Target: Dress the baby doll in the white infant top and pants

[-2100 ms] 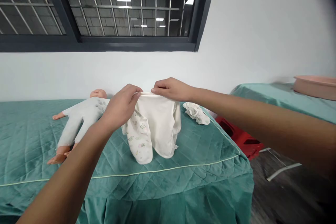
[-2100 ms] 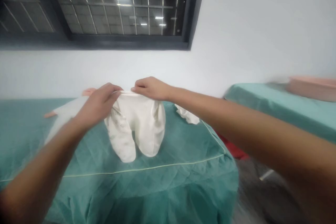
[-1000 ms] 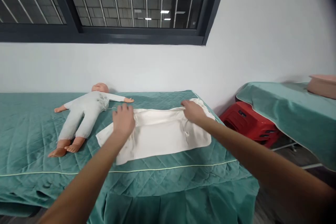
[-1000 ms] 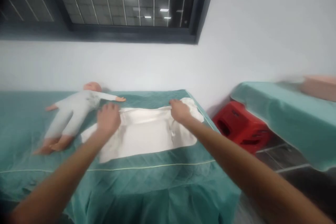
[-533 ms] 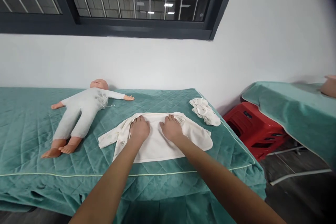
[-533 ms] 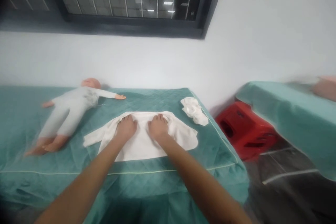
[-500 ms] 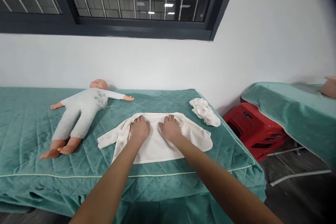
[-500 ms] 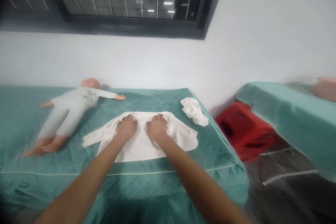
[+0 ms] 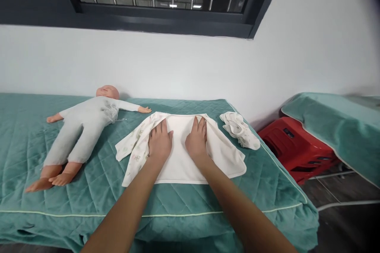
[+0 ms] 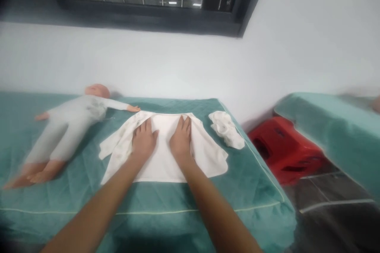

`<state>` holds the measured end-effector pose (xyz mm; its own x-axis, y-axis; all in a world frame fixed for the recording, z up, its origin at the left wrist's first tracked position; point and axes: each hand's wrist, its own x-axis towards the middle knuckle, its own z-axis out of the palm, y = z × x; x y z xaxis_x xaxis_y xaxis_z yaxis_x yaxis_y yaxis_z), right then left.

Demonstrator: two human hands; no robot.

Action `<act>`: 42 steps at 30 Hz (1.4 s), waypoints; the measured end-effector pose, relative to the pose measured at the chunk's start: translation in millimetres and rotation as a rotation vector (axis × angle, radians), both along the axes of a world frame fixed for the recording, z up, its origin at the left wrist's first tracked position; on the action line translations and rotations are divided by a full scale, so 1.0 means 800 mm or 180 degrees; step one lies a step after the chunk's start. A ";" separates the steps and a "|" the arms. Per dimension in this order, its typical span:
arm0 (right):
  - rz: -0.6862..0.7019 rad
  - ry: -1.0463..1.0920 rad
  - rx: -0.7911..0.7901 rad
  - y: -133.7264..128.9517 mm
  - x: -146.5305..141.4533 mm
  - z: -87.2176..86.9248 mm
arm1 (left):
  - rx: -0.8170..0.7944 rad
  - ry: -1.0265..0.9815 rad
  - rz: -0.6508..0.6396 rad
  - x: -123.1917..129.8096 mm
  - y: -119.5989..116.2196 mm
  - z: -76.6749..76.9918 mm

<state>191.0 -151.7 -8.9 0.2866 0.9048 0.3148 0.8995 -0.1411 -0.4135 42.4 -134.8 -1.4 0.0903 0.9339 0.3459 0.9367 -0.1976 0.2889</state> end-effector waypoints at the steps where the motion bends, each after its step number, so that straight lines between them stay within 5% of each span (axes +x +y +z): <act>1: 0.0070 -0.0016 0.0016 0.008 0.002 0.001 | 0.0031 0.0010 0.0013 0.000 0.007 0.000; 13: 0.0196 -0.0250 -0.0576 0.112 0.024 -0.010 | -0.0374 0.0050 0.0020 0.011 0.111 -0.018; 24: 0.0206 -0.0219 -0.0460 0.118 0.027 -0.024 | -0.0826 -0.0016 -0.0018 0.014 0.132 -0.016; 33: 0.0250 -0.0236 -0.0668 0.114 0.026 -0.011 | -0.0954 0.0023 -0.0007 0.013 0.139 -0.018; 37: 0.0150 -0.0205 -0.0696 0.128 0.030 -0.004 | -0.1030 0.0101 -0.0083 0.014 0.147 -0.010; 42: 0.0143 -0.0226 -0.0709 0.150 0.031 -0.014 | -0.1066 0.0054 -0.0013 0.017 0.162 -0.022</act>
<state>215.5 -32.0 -19.8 0.2288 0.9656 0.1239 0.9327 -0.1809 -0.3121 56.0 -5.2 -19.3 0.0976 0.9951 0.0181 0.9414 -0.0982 0.3227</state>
